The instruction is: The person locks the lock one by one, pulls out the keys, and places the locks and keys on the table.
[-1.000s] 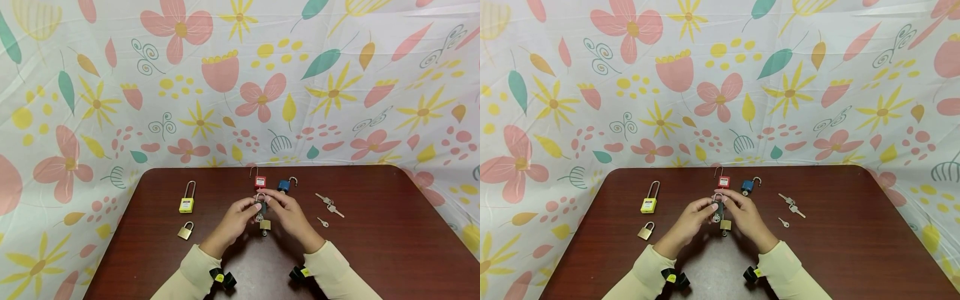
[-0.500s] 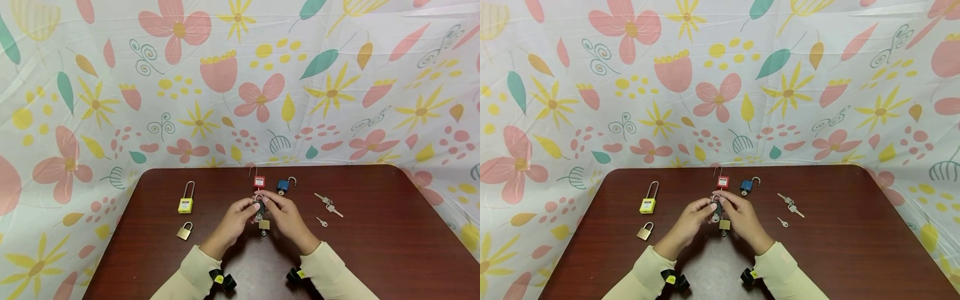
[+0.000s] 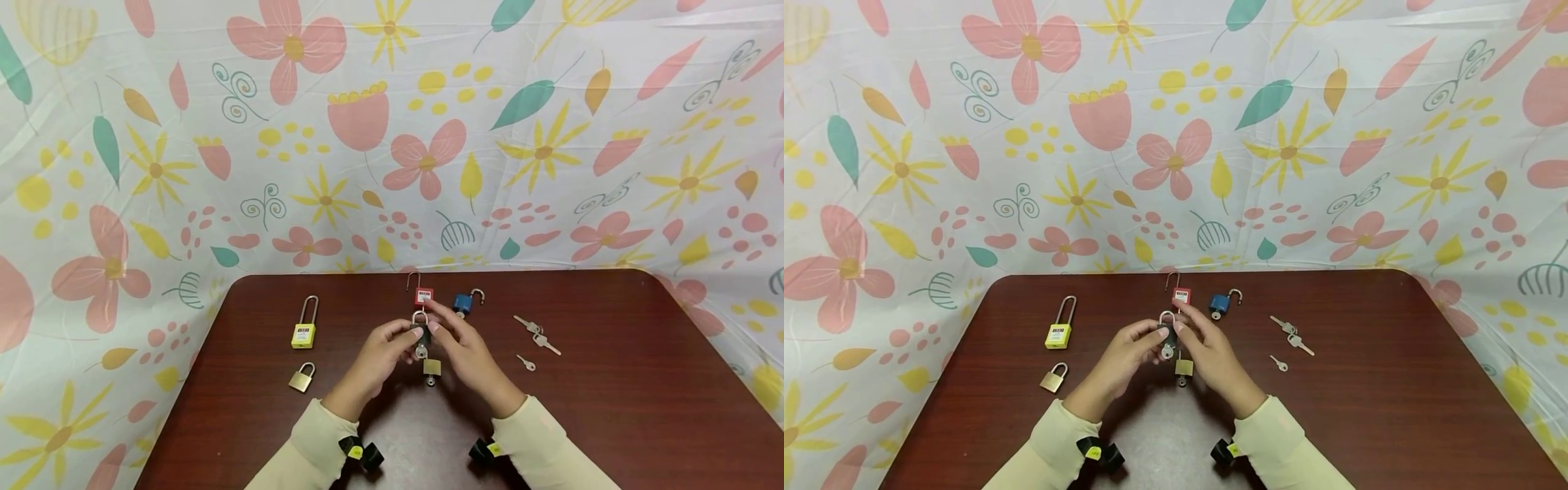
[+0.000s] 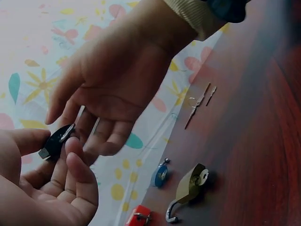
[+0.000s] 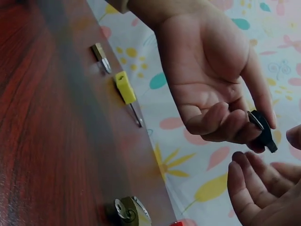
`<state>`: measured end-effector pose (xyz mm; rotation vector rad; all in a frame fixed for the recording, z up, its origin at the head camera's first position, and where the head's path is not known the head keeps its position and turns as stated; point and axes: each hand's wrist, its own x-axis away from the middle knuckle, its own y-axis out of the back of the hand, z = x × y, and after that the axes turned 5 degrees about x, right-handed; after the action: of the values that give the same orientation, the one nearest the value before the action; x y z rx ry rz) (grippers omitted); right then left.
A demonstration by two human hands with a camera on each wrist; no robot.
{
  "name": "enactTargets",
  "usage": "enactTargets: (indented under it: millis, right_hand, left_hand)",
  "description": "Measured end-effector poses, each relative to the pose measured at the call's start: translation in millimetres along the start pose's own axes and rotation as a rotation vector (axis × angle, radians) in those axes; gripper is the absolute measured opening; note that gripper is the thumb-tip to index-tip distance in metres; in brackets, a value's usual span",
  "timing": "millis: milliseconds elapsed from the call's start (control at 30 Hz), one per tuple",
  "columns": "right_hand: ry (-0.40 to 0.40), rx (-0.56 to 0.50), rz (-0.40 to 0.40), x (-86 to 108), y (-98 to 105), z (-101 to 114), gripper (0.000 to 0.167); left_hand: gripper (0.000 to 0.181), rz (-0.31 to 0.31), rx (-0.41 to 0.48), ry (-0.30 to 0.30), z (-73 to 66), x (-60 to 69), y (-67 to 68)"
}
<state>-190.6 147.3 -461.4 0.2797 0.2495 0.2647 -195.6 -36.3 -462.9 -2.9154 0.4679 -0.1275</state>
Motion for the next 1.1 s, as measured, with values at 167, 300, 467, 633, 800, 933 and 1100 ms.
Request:
enactTargets:
  millis: [167, 300, 467, 633, 800, 933, 1100]
  right_hand:
    - [-0.074, 0.030, -0.023, -0.4, -5.8, -0.4, 0.028]
    - [-0.090, 0.043, 0.000, 0.3, -9.9, -2.2, 0.022]
    - [-0.040, 0.042, 0.043, 2.5, -12.7, -3.2, 0.026]
    - [0.008, -0.006, 0.059, 3.4, -14.4, -0.6, 0.029]
    - [0.039, -0.015, 0.048, 3.5, -14.8, -0.4, 0.027]
    - [0.057, -0.043, 0.057, 4.0, -15.3, -1.4, 0.024]
    - [0.067, -0.033, 0.061, 4.2, -15.2, -1.3, 0.021]
  left_hand:
    - [0.024, -0.029, 0.082, -0.016, -3.0, -2.0, 3.9]
    - [0.014, -0.052, 0.132, -0.027, -4.6, -2.6, 5.9]
    - [0.010, -0.071, 0.156, -0.032, -6.5, -1.9, 7.3]
    - [0.010, -0.071, 0.174, -0.036, -8.3, -2.2, 8.3]
    - [0.007, -0.057, 0.197, -0.032, -9.4, -1.9, 7.6]
    - [0.008, -0.061, 0.218, -0.044, -9.9, -1.7, 8.9]
    - [0.008, -0.060, 0.231, -0.054, -10.6, -2.4, 10.8]
